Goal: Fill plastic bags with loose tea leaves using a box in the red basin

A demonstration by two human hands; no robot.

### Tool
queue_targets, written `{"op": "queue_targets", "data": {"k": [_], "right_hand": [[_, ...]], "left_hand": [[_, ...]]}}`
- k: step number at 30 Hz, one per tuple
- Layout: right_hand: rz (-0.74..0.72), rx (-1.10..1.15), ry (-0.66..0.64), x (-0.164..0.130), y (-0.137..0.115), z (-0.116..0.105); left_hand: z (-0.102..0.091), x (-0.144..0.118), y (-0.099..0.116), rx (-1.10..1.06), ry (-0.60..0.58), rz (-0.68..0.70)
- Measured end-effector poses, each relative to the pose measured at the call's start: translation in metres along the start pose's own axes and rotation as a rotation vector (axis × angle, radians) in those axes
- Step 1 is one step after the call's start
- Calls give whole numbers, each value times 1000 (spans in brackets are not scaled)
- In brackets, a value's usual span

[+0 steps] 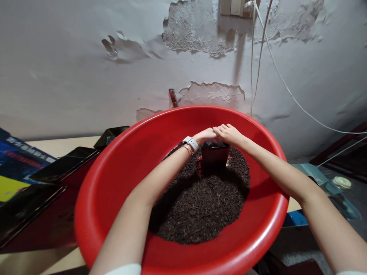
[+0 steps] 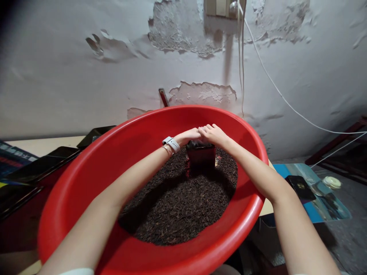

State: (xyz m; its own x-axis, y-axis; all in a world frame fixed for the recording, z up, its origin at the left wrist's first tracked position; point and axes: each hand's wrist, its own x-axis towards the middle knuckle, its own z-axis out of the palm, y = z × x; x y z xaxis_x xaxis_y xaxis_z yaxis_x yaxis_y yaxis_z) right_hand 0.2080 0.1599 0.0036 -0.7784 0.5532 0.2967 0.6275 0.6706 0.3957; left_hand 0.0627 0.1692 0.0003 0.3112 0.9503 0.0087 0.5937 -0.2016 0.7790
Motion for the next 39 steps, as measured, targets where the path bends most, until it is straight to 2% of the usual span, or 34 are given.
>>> {"op": "queue_targets", "data": {"k": [3,10,12,17,19,23,26,28,30,32,34,36,38,39], "right_hand": [[21,2,-58,1,3,-2],[158,230,-136,3,1,-7],[235,397,-74,4,2,-8],[643,991,330,4,17,-23],[726,1174,352,4,20,-31],[666,1277,184,3,12,-38],[549,1257,124,3,4,-40],[502,1204,165,2,4,-44],[530,1099,248,1,10,-51],[606,978,373,-2,16,-59],[597,891,497,-4,17,-67],[431,833,499,-4,13,-74],[228,740,363,-2,2,-81],[172,668,295,-1,-4,-84]], "left_hand": [[-7,-10,0,86,-12,-18],[-8,-27,0,161,134,99],[-10,-28,-5,140,131,128],[-21,-27,-10,-203,106,190],[-25,-30,-4,-305,123,208],[-32,-43,13,-412,154,238],[-42,-53,21,-228,278,169],[-51,-59,24,-124,324,141],[-60,-65,24,-108,344,111],[-67,-73,25,-83,385,75],[-73,-83,26,16,438,69],[-76,-92,28,161,497,103],[-77,-101,29,261,544,130],[-78,-105,29,274,554,129]]}}
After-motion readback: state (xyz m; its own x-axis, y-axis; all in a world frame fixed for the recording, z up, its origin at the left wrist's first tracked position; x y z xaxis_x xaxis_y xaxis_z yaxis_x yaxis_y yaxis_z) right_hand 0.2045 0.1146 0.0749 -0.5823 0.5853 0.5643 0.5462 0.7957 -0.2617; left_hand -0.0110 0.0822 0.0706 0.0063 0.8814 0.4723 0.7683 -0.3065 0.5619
